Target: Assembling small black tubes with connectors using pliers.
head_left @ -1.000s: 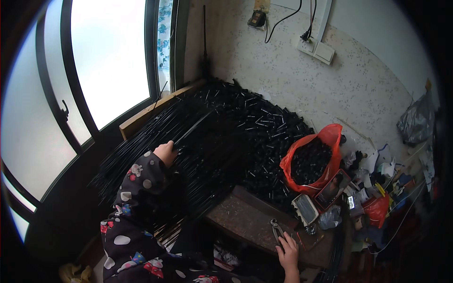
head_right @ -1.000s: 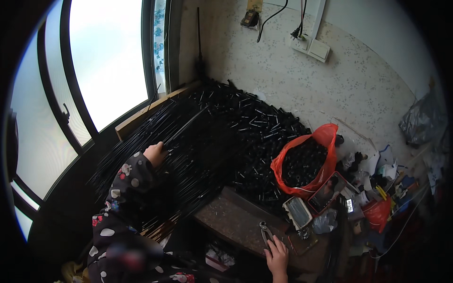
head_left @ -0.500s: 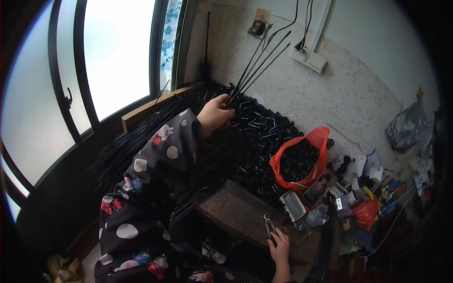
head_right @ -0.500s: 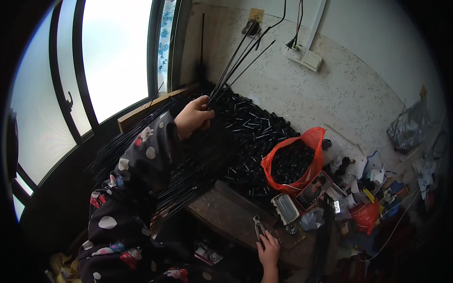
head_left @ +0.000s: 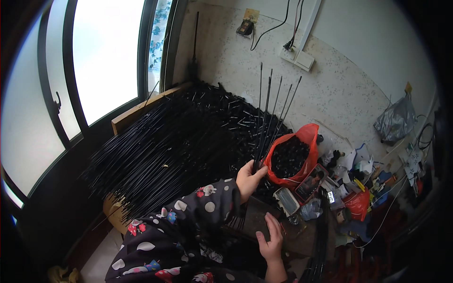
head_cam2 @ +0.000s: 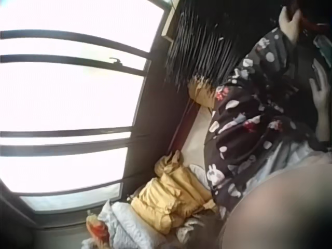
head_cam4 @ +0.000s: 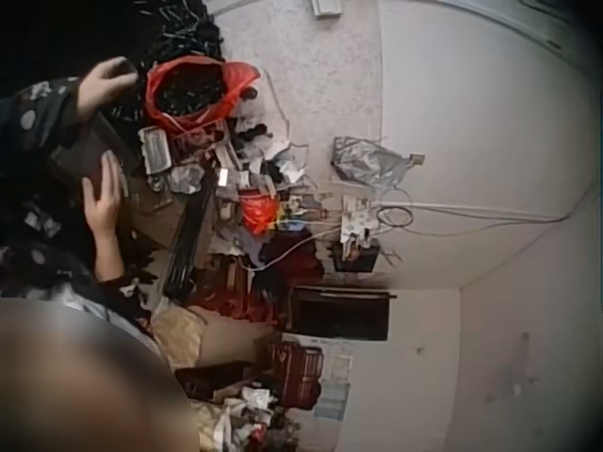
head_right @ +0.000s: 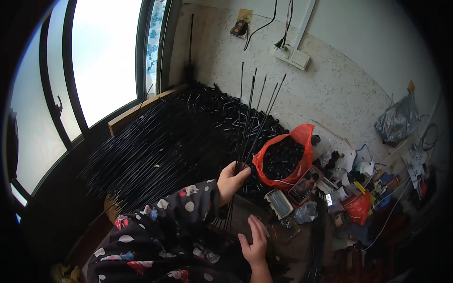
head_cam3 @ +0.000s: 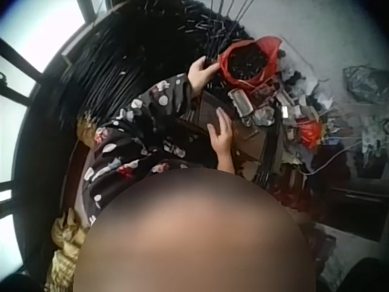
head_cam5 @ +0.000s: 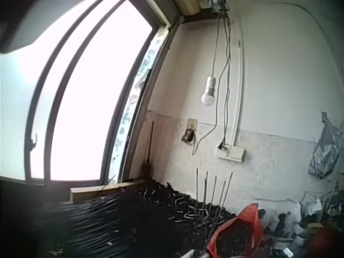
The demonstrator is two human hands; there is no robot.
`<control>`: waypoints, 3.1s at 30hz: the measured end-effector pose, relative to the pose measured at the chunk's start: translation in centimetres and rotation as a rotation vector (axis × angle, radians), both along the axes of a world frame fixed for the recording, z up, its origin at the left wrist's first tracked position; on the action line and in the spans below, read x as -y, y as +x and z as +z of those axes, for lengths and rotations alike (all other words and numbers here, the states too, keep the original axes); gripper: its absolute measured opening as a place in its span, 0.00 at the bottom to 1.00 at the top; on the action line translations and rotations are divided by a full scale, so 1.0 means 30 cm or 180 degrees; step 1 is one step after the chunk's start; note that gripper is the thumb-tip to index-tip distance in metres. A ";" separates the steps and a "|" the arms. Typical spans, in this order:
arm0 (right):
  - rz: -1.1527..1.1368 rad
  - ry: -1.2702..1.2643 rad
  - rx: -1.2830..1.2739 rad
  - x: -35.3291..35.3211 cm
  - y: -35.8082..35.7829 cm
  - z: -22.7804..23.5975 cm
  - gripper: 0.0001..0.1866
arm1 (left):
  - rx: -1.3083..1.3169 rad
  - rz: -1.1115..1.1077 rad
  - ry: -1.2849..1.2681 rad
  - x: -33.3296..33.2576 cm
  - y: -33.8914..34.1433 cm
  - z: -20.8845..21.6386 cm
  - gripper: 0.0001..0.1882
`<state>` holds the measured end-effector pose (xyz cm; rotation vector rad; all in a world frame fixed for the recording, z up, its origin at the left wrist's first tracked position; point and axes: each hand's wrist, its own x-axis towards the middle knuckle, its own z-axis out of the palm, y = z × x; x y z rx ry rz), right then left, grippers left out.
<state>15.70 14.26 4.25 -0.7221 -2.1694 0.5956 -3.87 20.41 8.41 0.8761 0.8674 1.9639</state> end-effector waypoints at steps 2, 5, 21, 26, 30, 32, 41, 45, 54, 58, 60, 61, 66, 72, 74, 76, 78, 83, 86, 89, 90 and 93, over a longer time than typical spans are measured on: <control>-0.0004 0.0056 -0.0148 0.028 -0.139 0.029 0.38 | 0.0505 -0.0465 0.0192 0.043 0.018 0.036 0.09; 0.0376 -0.1682 -0.0801 0.020 -0.217 -0.005 0.35 | 0.0720 -0.0903 0.0238 0.070 -0.008 0.078 0.11; 0.0918 -0.2347 -0.2171 -0.035 -0.139 0.110 0.13 | -0.5654 0.2858 -0.3324 0.277 -0.902 -0.311 0.03; 0.0259 -0.2634 -0.1878 -0.005 -0.117 0.005 0.10 | -0.5586 0.2673 -0.3268 0.302 -0.962 -0.359 0.03; 0.0193 -0.2757 -0.1830 0.025 -0.067 -0.024 0.10 | -0.5452 0.2451 -0.2659 0.350 -0.983 -0.323 0.04; 0.0095 -0.2768 -0.1798 0.024 -0.039 -0.023 0.11 | -0.4767 0.2206 -0.3039 0.352 -0.893 -0.138 0.07; 0.0486 -0.2763 -0.1934 0.006 -0.070 0.029 0.10 | -0.0156 0.0048 -0.0921 0.210 -0.478 0.194 0.10; 0.0324 -0.1579 -0.1511 -0.036 -0.091 -0.019 0.14 | 0.1122 -0.1442 -0.1034 0.116 -0.114 0.117 0.12; 0.0544 -0.2590 -0.0190 0.098 0.022 -0.273 0.17 | 0.0649 -0.1841 -0.0582 0.095 0.021 0.064 0.11; 0.0410 -0.3550 -0.1855 -0.002 0.031 -0.238 0.23 | -0.0459 -0.2300 -0.0335 0.142 0.056 -0.032 0.10; 0.0823 -0.4690 -0.2777 -0.074 -0.032 -0.161 0.28 | -0.1610 -0.2362 -0.0169 0.213 0.049 -0.120 0.07; 0.0839 -0.5319 -0.2901 -0.112 -0.040 -0.155 0.30 | -0.2462 -0.2138 0.0469 0.244 0.043 -0.132 0.05; 0.0710 -0.5296 -0.2598 -0.302 -0.159 -0.041 0.33 | -0.3994 -0.1843 0.1238 0.279 0.031 -0.387 0.10; -0.0533 -0.3365 -0.2035 -0.403 -0.166 -0.035 0.40 | -0.4054 -0.1100 0.0644 0.196 0.002 -0.523 0.18; 0.1414 -0.3935 -0.2437 -0.297 -0.110 0.038 0.44 | -0.4379 -0.0716 0.0855 0.214 -0.010 -0.550 0.25; 0.1906 -0.3715 -0.2200 -0.173 -0.027 0.037 0.51 | -0.4107 0.0283 -0.0431 0.251 0.043 -0.512 0.42; 0.1998 -0.3127 -0.1429 -0.082 0.021 0.019 0.56 | -0.4663 -0.0120 -0.0277 0.251 0.039 -0.413 0.53; -0.0480 -0.3020 -0.2051 -0.192 -0.065 -0.147 0.31 | -0.5883 -0.1831 0.1794 0.170 -0.007 -0.411 0.38; -0.0632 -0.4770 -0.2215 -0.328 -0.085 -0.298 0.28 | -0.5395 -0.1672 0.2730 0.124 0.042 -0.508 0.11; 0.0339 -0.5114 -0.2114 -0.364 -0.163 -0.284 0.28 | -0.5547 -0.1608 0.3004 0.120 0.025 -0.520 0.10; 0.0401 -0.4905 -0.2260 -0.365 -0.193 -0.262 0.29 | -0.5419 -0.1545 0.2807 0.123 0.019 -0.507 0.14; 0.0569 -0.3763 -0.1975 -0.309 -0.151 -0.138 0.32 | -0.4742 -0.2005 0.2068 0.108 0.016 -0.462 0.27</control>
